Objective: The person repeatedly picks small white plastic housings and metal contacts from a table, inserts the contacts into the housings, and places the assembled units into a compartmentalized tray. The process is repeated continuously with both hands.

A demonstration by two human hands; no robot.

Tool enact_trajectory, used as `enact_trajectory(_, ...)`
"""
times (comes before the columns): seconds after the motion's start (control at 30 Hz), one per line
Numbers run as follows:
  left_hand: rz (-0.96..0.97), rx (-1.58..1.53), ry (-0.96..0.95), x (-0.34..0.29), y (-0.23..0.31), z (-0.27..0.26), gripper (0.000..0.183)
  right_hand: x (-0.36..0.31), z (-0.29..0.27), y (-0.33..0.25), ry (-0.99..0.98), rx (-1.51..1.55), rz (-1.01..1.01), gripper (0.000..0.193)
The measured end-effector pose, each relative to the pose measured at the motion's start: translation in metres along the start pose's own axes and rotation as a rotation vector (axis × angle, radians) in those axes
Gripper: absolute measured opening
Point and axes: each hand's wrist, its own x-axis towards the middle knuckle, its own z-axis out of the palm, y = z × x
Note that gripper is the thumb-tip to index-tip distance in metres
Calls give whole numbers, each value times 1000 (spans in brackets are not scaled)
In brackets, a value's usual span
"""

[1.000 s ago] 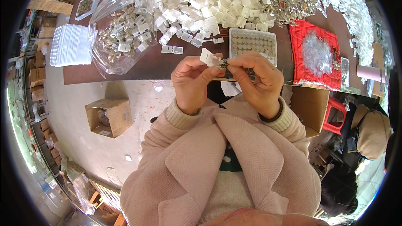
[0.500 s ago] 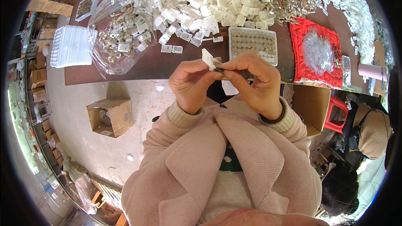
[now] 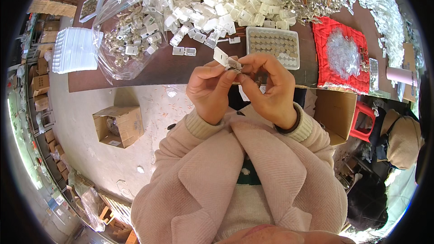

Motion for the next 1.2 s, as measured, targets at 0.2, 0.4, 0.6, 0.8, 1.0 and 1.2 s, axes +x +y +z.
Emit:
enact_trajectory(0.2,9,-8,25,-1,0,-1,25,8,-2,5,-43,291,51,30)
enact_trajectory(0.4,2,27,13,0,-1,-1,25,6,-8,-8,-81,161,71,30)
enact_trajectory(0.6,-77,-93,11,1,2,-1,22,24,-22,-4,-204,498,383,35)
enact_trajectory(0.8,-261,-223,120,0,5,-3,16,11,-12,7,-170,433,292,41)
enact_trajectory(1.0,-322,-154,85,-9,-7,1,18,-11,-17,15,-30,-329,-265,34)
enact_trajectory(1.2,-526,-174,28,-11,-12,-2,17,-22,-52,27,79,-364,-140,28)
